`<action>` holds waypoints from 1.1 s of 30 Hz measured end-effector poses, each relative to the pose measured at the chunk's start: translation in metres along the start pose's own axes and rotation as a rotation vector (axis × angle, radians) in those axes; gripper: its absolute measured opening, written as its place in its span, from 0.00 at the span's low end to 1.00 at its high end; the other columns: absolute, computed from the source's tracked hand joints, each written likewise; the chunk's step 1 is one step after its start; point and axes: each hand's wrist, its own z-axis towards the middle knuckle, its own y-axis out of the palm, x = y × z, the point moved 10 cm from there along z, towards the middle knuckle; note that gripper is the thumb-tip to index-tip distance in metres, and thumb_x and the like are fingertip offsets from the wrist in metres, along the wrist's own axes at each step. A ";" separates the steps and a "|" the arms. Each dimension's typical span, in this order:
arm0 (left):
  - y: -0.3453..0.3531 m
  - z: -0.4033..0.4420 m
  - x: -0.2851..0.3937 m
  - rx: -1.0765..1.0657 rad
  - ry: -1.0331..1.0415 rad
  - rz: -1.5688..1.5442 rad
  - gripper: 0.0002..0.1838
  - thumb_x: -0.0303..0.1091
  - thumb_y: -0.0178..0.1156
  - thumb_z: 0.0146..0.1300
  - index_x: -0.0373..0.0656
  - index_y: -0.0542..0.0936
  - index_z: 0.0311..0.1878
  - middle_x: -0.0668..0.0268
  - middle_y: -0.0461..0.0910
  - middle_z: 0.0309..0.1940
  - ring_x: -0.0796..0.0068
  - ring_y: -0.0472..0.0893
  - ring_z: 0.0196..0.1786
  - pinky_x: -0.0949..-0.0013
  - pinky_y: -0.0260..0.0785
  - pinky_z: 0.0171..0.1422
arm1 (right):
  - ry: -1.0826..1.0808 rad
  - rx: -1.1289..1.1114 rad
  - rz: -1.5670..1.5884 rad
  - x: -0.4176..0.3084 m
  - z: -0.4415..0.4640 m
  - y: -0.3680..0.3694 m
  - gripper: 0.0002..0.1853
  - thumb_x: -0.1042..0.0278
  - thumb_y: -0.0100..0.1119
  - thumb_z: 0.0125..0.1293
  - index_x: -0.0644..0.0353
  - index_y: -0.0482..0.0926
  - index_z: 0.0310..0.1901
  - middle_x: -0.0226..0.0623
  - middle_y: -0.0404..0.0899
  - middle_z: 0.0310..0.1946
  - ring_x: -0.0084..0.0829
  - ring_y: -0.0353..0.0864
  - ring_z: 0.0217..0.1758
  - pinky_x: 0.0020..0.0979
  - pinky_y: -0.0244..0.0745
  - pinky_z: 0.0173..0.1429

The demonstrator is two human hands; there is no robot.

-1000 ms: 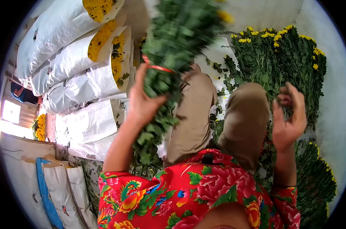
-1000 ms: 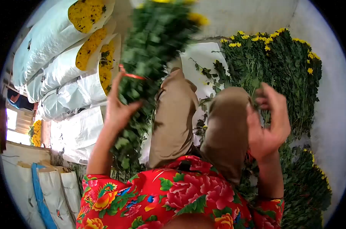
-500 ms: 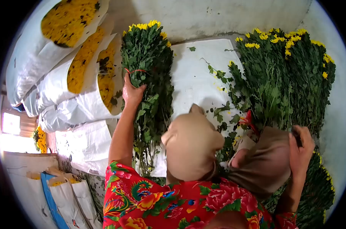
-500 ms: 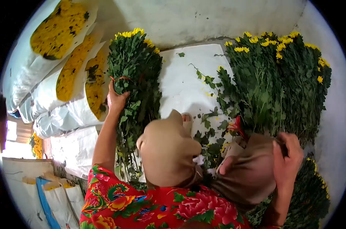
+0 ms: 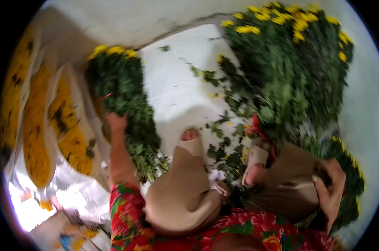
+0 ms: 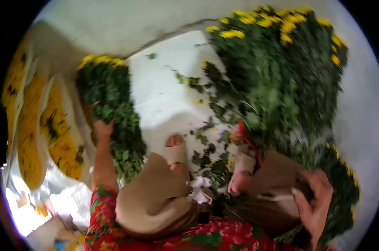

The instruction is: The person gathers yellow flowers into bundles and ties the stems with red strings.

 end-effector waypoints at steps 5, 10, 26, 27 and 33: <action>-0.030 -0.035 0.003 0.002 -0.036 -0.228 0.54 0.64 0.59 0.62 0.38 0.46 0.78 0.50 0.40 0.78 0.46 0.52 0.77 0.47 0.59 0.75 | 0.009 -0.344 0.450 0.050 0.038 0.023 0.17 0.60 0.63 0.62 0.68 0.80 0.44 0.38 0.79 0.33 0.27 0.77 0.35 0.32 0.73 0.41; -0.043 -0.071 0.012 0.034 0.098 -0.182 0.54 0.56 0.63 0.64 0.46 0.38 0.79 0.55 0.39 0.79 0.45 0.52 0.77 0.45 0.64 0.72 | 0.105 -0.377 -0.007 0.197 0.094 0.134 0.27 0.52 0.65 0.63 0.70 0.75 0.52 0.49 0.81 0.42 0.40 0.82 0.44 0.38 0.76 0.48; -0.165 -0.372 0.306 -0.509 1.056 -0.115 0.29 0.35 0.66 0.61 0.31 0.72 0.63 0.49 0.79 0.56 0.59 0.80 0.57 0.62 0.72 0.62 | 0.135 0.268 -0.231 0.284 0.087 0.183 0.47 0.65 0.72 0.51 0.53 0.59 0.74 0.46 0.77 0.46 0.48 0.77 0.48 0.46 0.75 0.49; -0.154 -0.377 0.323 -0.551 1.077 -0.091 0.29 0.33 0.65 0.62 0.31 0.71 0.64 0.50 0.80 0.54 0.60 0.79 0.57 0.61 0.72 0.61 | 0.136 0.268 -0.233 0.283 0.076 0.173 0.47 0.65 0.72 0.51 0.53 0.59 0.74 0.46 0.77 0.46 0.48 0.77 0.48 0.46 0.75 0.49; -0.015 -0.345 0.406 -0.634 1.065 -0.090 0.40 0.40 0.69 0.58 0.28 0.64 0.68 0.44 0.78 0.57 0.55 0.80 0.58 0.63 0.72 0.61 | 0.017 0.171 -0.492 0.296 0.009 0.211 0.45 0.64 0.72 0.52 0.51 0.61 0.73 0.47 0.74 0.49 0.50 0.74 0.52 0.50 0.71 0.56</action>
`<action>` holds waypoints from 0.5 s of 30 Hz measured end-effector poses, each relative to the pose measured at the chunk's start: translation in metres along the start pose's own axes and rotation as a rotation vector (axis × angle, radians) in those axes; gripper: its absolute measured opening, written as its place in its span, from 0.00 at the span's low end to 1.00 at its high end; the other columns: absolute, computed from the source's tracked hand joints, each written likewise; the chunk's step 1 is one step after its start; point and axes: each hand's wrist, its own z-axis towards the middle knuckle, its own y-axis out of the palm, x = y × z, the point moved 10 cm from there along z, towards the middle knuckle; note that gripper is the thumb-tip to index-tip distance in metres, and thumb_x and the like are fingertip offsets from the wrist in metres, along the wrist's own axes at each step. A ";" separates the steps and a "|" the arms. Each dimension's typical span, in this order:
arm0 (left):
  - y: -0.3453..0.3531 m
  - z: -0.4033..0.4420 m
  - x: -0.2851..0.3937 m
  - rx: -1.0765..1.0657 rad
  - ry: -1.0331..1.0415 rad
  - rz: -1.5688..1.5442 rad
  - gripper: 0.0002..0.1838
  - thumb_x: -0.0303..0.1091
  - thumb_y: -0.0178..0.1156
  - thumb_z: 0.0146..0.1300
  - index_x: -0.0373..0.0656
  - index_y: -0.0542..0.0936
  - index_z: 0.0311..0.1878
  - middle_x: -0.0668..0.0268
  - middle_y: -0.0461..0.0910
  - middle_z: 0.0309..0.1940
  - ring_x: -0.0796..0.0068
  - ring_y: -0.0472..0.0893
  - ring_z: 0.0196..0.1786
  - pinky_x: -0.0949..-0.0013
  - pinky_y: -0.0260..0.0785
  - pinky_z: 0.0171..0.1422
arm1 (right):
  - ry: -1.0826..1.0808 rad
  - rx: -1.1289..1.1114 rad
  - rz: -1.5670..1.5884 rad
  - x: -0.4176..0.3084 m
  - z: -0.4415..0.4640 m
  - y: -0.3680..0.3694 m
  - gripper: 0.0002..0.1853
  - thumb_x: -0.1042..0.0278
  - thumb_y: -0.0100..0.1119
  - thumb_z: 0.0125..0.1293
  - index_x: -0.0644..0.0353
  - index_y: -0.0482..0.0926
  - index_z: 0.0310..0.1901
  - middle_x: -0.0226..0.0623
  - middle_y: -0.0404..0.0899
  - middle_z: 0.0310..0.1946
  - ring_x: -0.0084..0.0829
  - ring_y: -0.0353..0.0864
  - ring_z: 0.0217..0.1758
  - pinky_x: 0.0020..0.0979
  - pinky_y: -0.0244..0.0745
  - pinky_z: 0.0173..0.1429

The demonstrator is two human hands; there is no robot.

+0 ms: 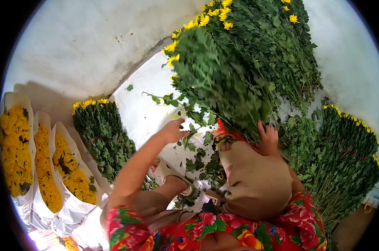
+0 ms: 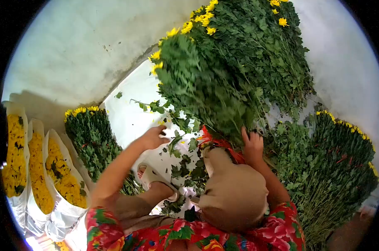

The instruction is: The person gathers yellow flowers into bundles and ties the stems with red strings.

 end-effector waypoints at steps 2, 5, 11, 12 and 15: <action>0.030 0.041 -0.022 0.152 -0.048 -0.345 0.47 0.43 0.70 0.58 0.28 0.58 0.72 0.44 0.76 0.59 0.55 0.78 0.60 0.63 0.73 0.61 | -0.073 0.086 -0.080 -0.018 -0.030 0.010 0.46 0.63 0.75 0.51 0.51 0.62 0.72 0.52 0.69 0.59 0.52 0.70 0.60 0.54 0.66 0.63; 0.086 0.049 -0.023 0.194 -0.138 -1.163 0.55 0.51 0.71 0.58 0.32 0.48 0.76 0.45 0.64 0.69 0.51 0.70 0.68 0.54 0.72 0.65 | -0.115 0.006 0.046 -0.037 -0.042 0.003 0.45 0.59 0.75 0.53 0.52 0.61 0.72 0.54 0.63 0.66 0.54 0.64 0.66 0.58 0.61 0.67; 0.114 0.041 -0.062 0.331 -0.178 -1.557 0.55 0.58 0.66 0.60 0.36 0.46 0.77 0.47 0.53 0.75 0.50 0.63 0.73 0.51 0.68 0.70 | -0.076 -0.120 0.477 -0.038 0.050 0.013 0.44 0.59 0.73 0.55 0.59 0.60 0.71 0.52 0.64 0.65 0.52 0.68 0.65 0.46 0.68 0.64; 0.114 0.043 -0.072 0.391 -0.178 -1.570 0.52 0.59 0.64 0.62 0.35 0.51 0.76 0.48 0.60 0.71 0.51 0.68 0.69 0.51 0.69 0.69 | -0.085 -0.131 0.481 -0.055 0.069 0.011 0.44 0.59 0.73 0.55 0.59 0.60 0.71 0.52 0.64 0.65 0.52 0.68 0.65 0.46 0.68 0.64; 0.106 0.043 -0.082 0.473 -0.168 -1.622 0.47 0.58 0.63 0.63 0.35 0.56 0.73 0.50 0.66 0.66 0.53 0.72 0.65 0.52 0.70 0.66 | -0.102 -0.131 0.465 -0.120 0.109 0.004 0.40 0.66 0.69 0.57 0.62 0.61 0.69 0.49 0.70 0.59 0.52 0.70 0.61 0.46 0.72 0.57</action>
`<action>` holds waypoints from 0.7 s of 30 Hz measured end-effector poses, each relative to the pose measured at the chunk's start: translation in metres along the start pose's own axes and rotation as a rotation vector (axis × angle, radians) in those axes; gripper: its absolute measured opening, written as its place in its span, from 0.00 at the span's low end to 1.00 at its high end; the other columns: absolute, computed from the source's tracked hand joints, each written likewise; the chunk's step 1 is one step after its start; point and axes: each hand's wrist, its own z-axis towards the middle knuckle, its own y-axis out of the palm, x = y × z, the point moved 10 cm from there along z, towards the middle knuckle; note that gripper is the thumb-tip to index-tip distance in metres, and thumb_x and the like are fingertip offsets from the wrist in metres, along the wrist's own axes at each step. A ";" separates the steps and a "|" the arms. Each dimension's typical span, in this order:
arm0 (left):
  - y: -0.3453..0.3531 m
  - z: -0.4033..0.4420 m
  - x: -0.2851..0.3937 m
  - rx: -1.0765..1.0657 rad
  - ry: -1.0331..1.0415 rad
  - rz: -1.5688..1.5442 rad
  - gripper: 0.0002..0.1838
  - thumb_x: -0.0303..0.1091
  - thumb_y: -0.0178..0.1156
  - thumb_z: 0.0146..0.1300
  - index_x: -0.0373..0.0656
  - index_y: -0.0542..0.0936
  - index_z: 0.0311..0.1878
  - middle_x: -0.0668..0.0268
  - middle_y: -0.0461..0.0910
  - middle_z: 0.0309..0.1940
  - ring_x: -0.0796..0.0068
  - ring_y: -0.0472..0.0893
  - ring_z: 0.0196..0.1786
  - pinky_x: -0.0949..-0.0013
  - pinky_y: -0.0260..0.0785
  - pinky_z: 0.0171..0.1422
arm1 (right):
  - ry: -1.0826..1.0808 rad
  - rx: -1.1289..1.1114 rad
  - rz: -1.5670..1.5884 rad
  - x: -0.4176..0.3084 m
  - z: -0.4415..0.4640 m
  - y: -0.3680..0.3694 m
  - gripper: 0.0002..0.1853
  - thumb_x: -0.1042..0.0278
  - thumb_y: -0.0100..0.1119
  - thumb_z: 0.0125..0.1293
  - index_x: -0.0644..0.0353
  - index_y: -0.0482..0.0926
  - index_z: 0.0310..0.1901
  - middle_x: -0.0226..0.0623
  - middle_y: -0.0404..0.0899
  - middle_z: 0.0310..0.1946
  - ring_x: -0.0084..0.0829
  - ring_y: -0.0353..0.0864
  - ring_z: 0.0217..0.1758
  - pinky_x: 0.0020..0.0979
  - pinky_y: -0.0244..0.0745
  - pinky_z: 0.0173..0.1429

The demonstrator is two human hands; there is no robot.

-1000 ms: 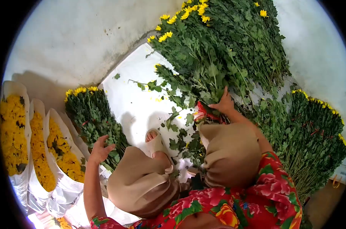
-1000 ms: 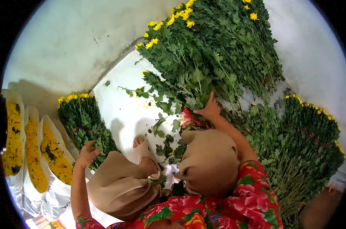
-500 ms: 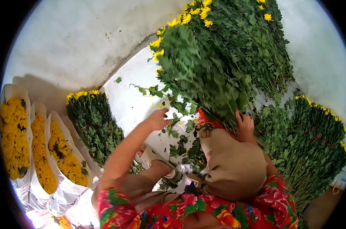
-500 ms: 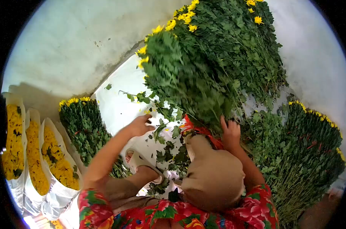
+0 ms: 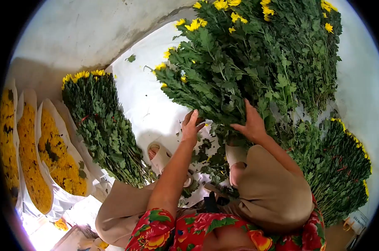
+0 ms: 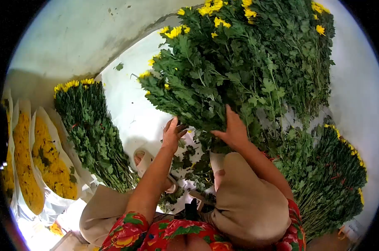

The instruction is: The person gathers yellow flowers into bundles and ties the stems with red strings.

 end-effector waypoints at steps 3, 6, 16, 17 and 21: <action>0.007 -0.002 0.004 -0.028 0.034 -0.052 0.43 0.56 0.62 0.65 0.37 0.59 0.72 0.52 0.69 0.63 0.54 0.73 0.61 0.53 0.71 0.64 | -0.081 -0.187 -0.051 -0.008 0.005 0.039 0.40 0.71 0.66 0.55 0.64 0.60 0.69 0.46 0.70 0.49 0.50 0.72 0.52 0.46 0.73 0.51; 0.012 -0.006 0.010 -0.094 0.082 -0.074 0.43 0.55 0.61 0.66 0.41 0.56 0.75 0.54 0.67 0.65 0.53 0.72 0.63 0.52 0.69 0.65 | -0.192 -0.185 -0.313 -0.018 -0.020 0.070 0.38 0.68 0.68 0.55 0.60 0.64 0.68 0.45 0.69 0.55 0.47 0.73 0.54 0.42 0.74 0.51; -0.020 0.011 0.001 -0.117 0.027 -0.464 0.25 0.40 0.61 0.67 0.40 0.69 0.63 0.52 0.78 0.54 0.53 0.79 0.56 0.49 0.73 0.60 | -0.373 -0.067 0.070 -0.033 -0.014 0.036 0.32 0.65 0.69 0.59 0.54 0.70 0.65 0.52 0.70 0.61 0.52 0.70 0.61 0.44 0.69 0.63; -0.020 0.009 0.001 -0.116 0.026 -0.462 0.25 0.40 0.61 0.67 0.40 0.69 0.63 0.52 0.78 0.54 0.53 0.79 0.56 0.49 0.73 0.60 | -0.308 0.096 0.093 -0.029 0.008 0.006 0.31 0.65 0.67 0.61 0.55 0.69 0.66 0.52 0.69 0.62 0.53 0.70 0.62 0.45 0.67 0.65; -0.010 0.001 0.005 -0.203 0.008 -0.519 0.23 0.43 0.55 0.70 0.39 0.70 0.62 0.50 0.76 0.56 0.51 0.78 0.57 0.48 0.72 0.60 | -0.133 0.373 -0.264 0.025 0.066 -0.030 0.33 0.60 0.64 0.65 0.56 0.64 0.70 0.47 0.73 0.59 0.51 0.73 0.58 0.48 0.71 0.58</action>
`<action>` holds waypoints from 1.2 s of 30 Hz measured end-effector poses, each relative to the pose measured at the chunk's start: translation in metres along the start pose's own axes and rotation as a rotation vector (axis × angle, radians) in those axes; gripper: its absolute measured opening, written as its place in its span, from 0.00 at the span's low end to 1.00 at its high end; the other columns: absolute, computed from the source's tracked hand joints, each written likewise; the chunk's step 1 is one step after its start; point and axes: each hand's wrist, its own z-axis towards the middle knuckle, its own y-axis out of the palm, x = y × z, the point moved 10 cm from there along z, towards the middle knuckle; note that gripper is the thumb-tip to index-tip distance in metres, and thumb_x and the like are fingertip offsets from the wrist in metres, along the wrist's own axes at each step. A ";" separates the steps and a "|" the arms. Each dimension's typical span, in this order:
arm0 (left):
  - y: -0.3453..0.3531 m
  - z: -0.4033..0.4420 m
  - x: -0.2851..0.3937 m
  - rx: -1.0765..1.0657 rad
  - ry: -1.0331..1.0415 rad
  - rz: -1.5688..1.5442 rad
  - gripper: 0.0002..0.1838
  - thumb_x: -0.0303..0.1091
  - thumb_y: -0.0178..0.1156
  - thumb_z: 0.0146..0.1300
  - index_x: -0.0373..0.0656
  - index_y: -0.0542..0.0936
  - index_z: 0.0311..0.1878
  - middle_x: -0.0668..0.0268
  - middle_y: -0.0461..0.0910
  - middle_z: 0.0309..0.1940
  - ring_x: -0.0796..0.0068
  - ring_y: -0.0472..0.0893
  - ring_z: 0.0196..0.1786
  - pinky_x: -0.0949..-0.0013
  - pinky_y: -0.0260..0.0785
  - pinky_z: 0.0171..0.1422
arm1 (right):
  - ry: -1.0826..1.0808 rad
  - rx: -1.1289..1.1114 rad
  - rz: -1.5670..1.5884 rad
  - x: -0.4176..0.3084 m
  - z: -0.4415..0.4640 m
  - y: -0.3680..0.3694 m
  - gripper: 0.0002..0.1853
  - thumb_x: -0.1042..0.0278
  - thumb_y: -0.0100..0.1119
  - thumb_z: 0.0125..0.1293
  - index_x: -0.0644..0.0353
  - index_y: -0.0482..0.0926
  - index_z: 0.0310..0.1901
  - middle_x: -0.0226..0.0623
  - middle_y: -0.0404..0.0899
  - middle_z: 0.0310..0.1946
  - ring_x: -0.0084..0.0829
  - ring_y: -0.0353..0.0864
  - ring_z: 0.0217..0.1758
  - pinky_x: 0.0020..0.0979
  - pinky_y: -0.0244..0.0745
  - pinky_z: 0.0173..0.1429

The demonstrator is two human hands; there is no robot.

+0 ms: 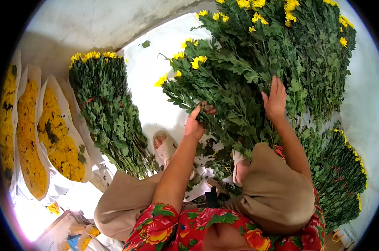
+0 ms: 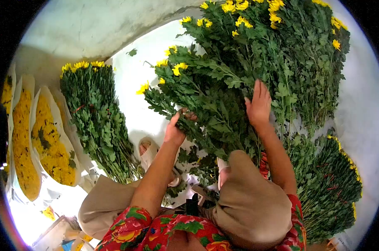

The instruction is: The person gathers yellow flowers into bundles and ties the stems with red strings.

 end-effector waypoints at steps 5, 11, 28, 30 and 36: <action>0.014 -0.004 0.005 -0.079 -0.015 0.009 0.21 0.46 0.54 0.72 0.41 0.73 0.59 0.53 0.80 0.52 0.55 0.80 0.53 0.53 0.73 0.59 | 0.038 -0.277 -0.201 0.045 0.011 0.029 0.28 0.61 0.62 0.67 0.55 0.68 0.67 0.46 0.76 0.52 0.51 0.75 0.52 0.49 0.72 0.54; 0.031 -0.013 0.014 -0.134 -0.017 0.113 0.26 0.47 0.51 0.74 0.40 0.68 0.66 0.53 0.78 0.52 0.55 0.79 0.54 0.53 0.71 0.61 | 0.097 0.090 0.146 0.033 0.028 -0.044 0.13 0.64 0.60 0.70 0.58 0.78 0.52 0.49 0.79 0.34 0.53 0.77 0.34 0.44 0.74 0.38; 0.008 -0.010 0.013 -0.006 -0.004 0.154 0.25 0.48 0.52 0.72 0.40 0.70 0.64 0.54 0.80 0.49 0.56 0.81 0.51 0.52 0.72 0.58 | 0.992 0.688 0.810 0.133 -0.113 -0.292 0.32 0.40 0.33 0.79 0.67 0.74 0.51 0.26 0.59 0.22 0.23 0.56 0.22 0.31 0.55 0.28; 0.012 -0.011 0.012 0.008 -0.011 0.166 0.24 0.48 0.52 0.73 0.40 0.71 0.63 0.54 0.80 0.50 0.56 0.81 0.51 0.52 0.73 0.58 | 1.101 0.762 0.576 0.157 -0.159 -0.307 0.31 0.41 0.35 0.78 0.66 0.76 0.46 0.26 0.59 0.21 0.23 0.54 0.21 0.31 0.52 0.27; 0.015 -0.010 0.012 0.011 -0.010 0.176 0.21 0.47 0.50 0.74 0.40 0.73 0.59 0.56 0.81 0.49 0.57 0.82 0.50 0.53 0.73 0.58 | 1.201 0.255 -0.174 0.222 -0.404 -0.289 0.33 0.41 0.49 0.72 0.61 0.67 0.17 0.33 0.59 0.15 0.29 0.52 0.21 0.37 0.53 0.29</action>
